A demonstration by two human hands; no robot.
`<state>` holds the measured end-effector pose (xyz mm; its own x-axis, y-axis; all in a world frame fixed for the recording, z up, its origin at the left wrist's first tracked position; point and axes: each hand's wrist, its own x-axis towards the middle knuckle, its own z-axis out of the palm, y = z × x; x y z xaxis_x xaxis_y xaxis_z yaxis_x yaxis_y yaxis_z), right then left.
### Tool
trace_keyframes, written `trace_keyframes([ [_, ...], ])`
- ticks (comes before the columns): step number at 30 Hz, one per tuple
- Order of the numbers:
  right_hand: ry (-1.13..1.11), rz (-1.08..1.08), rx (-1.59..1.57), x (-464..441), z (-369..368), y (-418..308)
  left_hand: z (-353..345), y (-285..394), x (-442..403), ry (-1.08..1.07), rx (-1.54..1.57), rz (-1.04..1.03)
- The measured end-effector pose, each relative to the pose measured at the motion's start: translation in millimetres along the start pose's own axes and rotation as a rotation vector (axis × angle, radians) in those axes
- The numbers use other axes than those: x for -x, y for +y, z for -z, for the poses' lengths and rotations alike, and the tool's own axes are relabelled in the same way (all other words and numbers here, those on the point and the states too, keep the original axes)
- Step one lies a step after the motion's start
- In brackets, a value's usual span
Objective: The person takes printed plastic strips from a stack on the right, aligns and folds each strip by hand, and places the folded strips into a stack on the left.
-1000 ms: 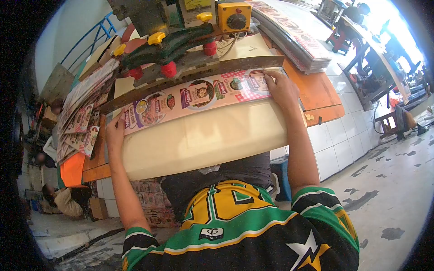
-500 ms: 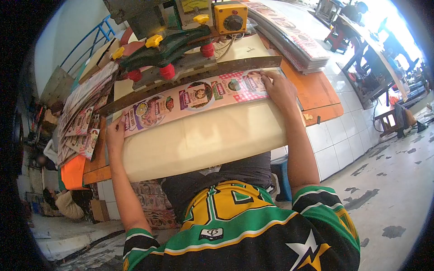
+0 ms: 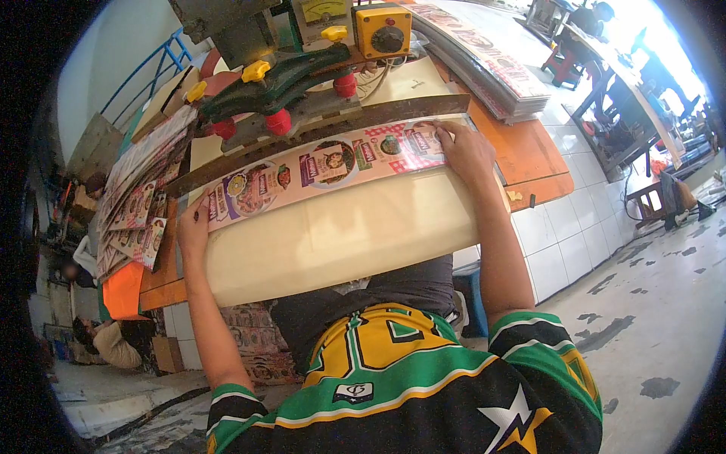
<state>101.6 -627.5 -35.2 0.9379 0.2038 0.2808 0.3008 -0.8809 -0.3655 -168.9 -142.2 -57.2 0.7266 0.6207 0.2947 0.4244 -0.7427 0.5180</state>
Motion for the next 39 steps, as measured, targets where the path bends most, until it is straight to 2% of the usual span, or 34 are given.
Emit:
trace_keyframes([
  [2,0.001,-0.003,0.001,2,0,-1,0,0,1,0.028,-0.007,-0.034],
  [8,0.021,-0.003,-0.023,3,0,1,4,6,2,-0.025,-0.019,0.062],
  [10,0.019,-0.005,-0.014,3,0,1,1,1,1,0.022,-0.02,-0.008],
  [14,0.025,0.005,-0.041,4,0,2,-2,-3,1,0.028,0.009,-0.006],
  [16,0.025,0.007,-0.126,6,3,1,-4,-9,-1,0.085,0.01,-0.093],
  [22,0.026,0.017,-0.184,5,4,4,-3,-11,-2,0.063,-0.036,0.038],
  [26,0.022,0.017,-0.228,4,6,4,-4,-17,-4,0.069,-0.037,0.013],
  [29,0.06,0.069,-0.316,2,1,10,-8,-24,-4,0.084,0.038,0.02],
  [32,0.033,0.079,-0.411,1,-1,13,-13,-34,-6,0.129,0.05,-0.067],
  [38,-0.006,0.096,-0.573,-6,-11,27,-6,-24,-4,0.073,0.2,0.007],
  [39,-0.012,0.061,-0.681,-5,-10,25,-2,-16,-2,0.057,0.205,0.03],
])
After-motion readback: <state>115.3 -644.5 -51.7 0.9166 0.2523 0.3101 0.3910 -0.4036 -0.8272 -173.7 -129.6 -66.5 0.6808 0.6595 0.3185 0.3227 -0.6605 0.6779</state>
